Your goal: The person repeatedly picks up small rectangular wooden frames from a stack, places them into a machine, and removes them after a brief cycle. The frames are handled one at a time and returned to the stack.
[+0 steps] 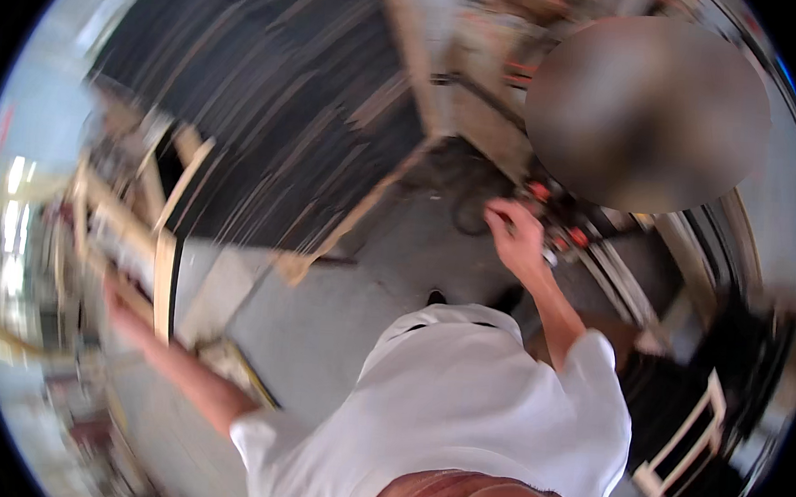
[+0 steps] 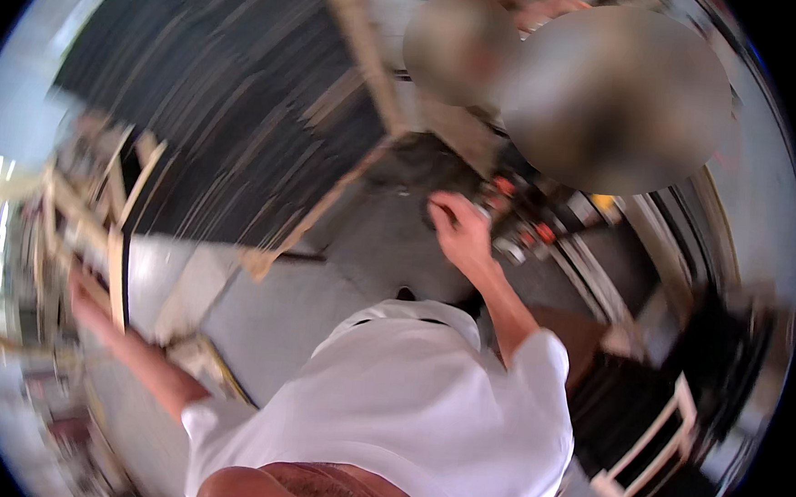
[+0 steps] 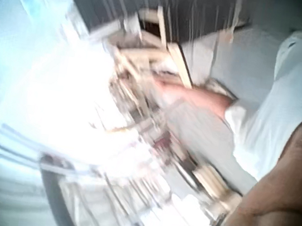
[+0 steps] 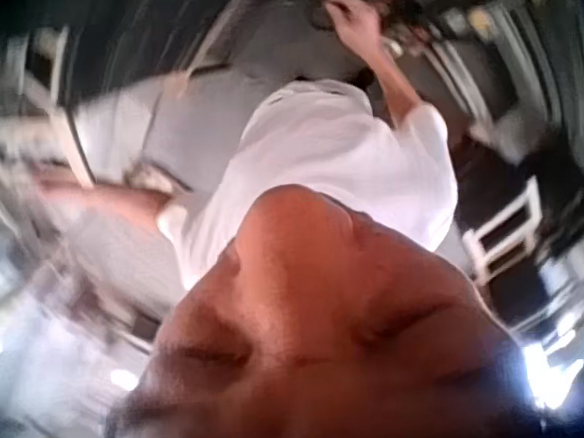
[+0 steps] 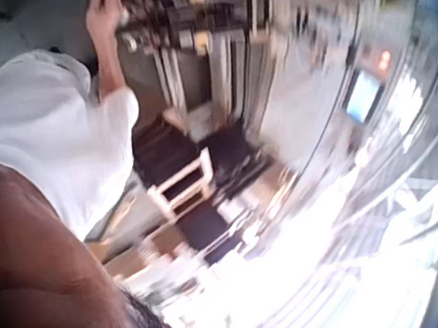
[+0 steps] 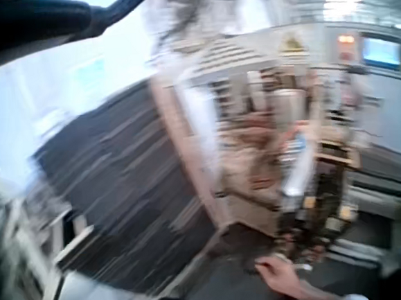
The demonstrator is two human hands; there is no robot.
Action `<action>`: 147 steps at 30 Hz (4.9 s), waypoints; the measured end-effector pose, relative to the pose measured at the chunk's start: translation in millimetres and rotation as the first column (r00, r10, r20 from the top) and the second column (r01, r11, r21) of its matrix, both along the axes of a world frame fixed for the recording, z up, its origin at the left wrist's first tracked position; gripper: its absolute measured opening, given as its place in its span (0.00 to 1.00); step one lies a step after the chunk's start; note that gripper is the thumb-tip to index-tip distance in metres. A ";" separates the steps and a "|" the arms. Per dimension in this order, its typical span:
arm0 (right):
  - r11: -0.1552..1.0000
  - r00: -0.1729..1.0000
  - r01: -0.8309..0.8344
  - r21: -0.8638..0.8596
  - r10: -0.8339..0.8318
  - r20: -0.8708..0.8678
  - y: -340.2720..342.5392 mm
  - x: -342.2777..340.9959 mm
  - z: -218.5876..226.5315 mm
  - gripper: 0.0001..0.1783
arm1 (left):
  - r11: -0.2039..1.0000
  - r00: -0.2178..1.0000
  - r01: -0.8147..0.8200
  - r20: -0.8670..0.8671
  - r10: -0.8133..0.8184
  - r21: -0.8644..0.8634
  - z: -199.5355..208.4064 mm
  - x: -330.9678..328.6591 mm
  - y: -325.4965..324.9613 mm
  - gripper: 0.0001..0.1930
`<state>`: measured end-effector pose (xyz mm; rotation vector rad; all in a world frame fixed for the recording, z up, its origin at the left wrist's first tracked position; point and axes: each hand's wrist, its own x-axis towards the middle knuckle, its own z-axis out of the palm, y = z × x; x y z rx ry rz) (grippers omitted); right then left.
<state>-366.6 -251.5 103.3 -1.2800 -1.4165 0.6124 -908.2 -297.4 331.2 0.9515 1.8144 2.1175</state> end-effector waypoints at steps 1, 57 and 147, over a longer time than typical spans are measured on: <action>0.999 0.999 -0.042 -0.019 0.042 0.026 -6.8 -16.2 -9.3 0.07 | 0.999 0.996 -0.023 0.087 0.026 -0.033 -5.9 -43.6 9.5 0.20; -0.015 0.158 0.967 -0.253 -0.742 0.651 -374.6 187.9 175.0 0.14 | -0.286 -0.125 0.951 0.703 -0.700 -0.116 -285.1 767.4 213.8 0.22; 0.899 0.418 0.417 -0.133 -0.060 0.907 192.4 469.7 -15.7 0.17 | 0.118 0.196 0.980 0.810 -0.553 -0.157 -329.4 504.4 103.2 0.22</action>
